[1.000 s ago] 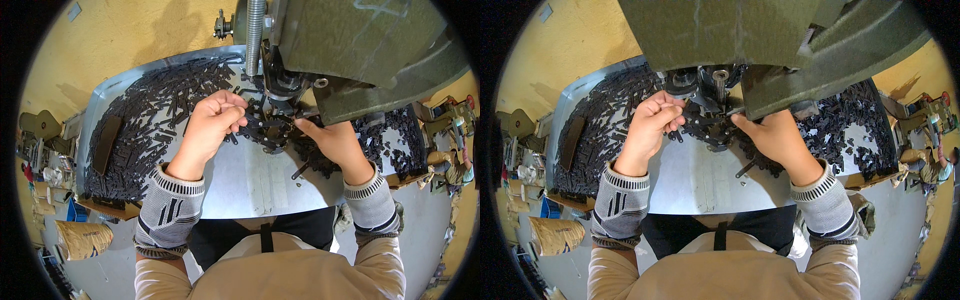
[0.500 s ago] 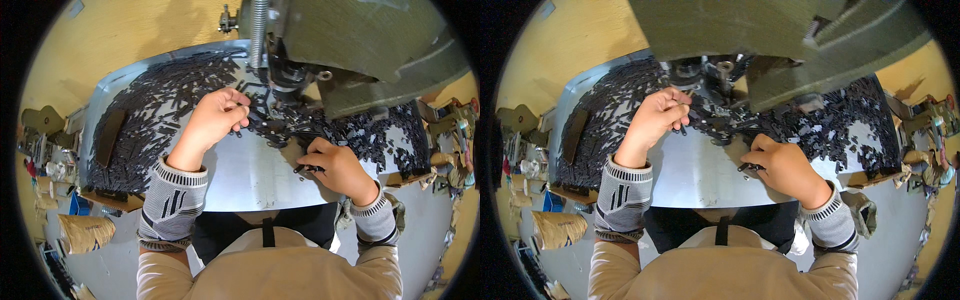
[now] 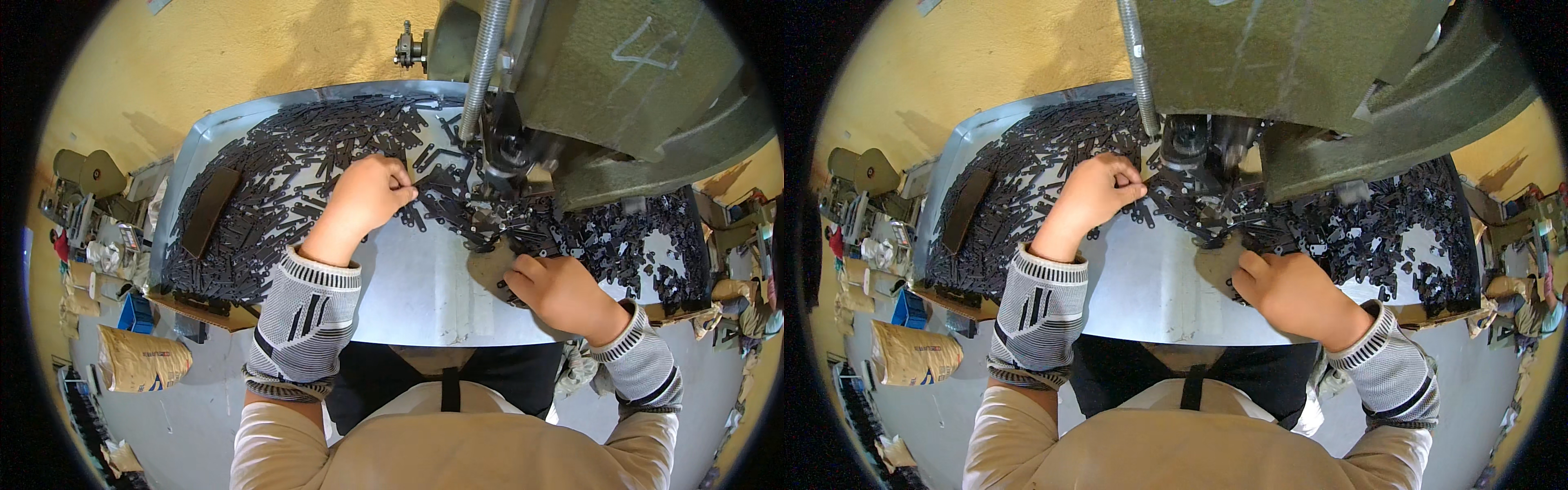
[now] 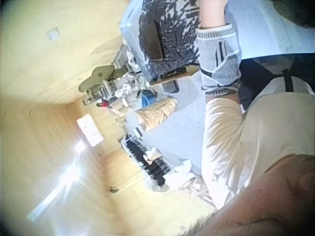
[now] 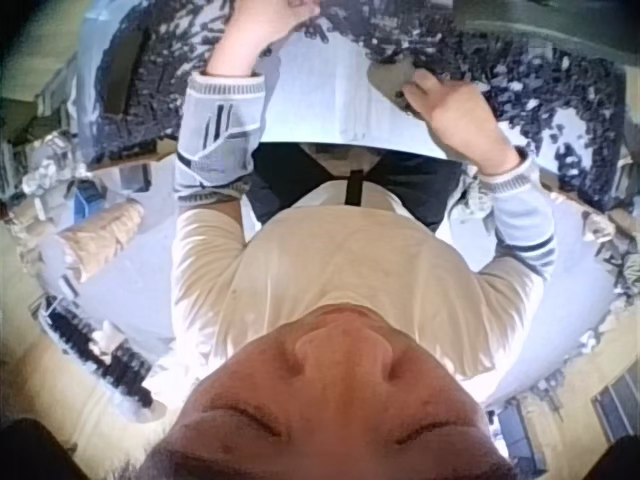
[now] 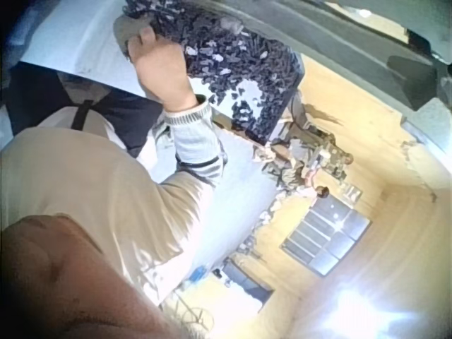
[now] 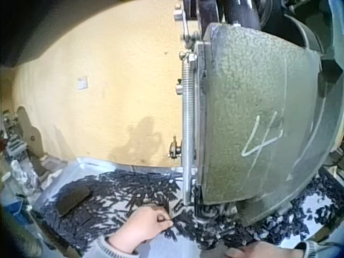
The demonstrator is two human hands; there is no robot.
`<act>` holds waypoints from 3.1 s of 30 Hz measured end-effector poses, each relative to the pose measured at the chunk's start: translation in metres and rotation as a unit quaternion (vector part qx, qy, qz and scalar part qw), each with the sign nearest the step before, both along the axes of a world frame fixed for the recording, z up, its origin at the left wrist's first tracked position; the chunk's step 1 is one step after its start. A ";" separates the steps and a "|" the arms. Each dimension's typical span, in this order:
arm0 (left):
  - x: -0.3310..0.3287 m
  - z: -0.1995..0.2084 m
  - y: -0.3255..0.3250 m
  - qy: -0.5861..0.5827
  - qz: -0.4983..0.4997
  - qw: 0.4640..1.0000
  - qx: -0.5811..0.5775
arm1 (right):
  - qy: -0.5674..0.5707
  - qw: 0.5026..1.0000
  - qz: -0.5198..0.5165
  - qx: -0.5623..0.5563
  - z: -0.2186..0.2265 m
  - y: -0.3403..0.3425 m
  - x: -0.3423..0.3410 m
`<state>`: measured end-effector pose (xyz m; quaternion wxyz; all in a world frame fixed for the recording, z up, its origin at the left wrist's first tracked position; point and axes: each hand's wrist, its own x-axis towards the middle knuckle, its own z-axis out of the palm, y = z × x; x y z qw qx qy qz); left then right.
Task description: The person repeatedly picks small black metal hardware pieces from a pile on the table, places them into a press machine, and removes the processed pieces. The person continues this cycle throughout the clip, handling the parts one at a time.
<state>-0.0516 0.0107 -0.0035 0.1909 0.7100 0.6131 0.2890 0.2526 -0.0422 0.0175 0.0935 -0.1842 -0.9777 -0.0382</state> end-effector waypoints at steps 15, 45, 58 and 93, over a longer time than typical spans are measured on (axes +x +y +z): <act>0.007 -0.002 0.001 0.024 0.007 0.995 0.096 | -0.046 0.998 -0.001 -0.033 0.006 0.005 -0.002; 0.052 0.004 -0.042 -0.097 -0.170 0.981 0.004 | 0.721 0.388 -0.181 -0.544 -0.008 -0.016 0.013; 0.067 -0.005 -0.092 0.035 -0.133 0.990 0.043 | 0.664 0.380 -0.214 -0.607 -0.007 -0.014 0.006; 0.032 0.000 -0.026 0.023 -0.223 0.972 0.070 | 0.170 0.954 -0.239 -0.062 -0.027 0.009 -0.042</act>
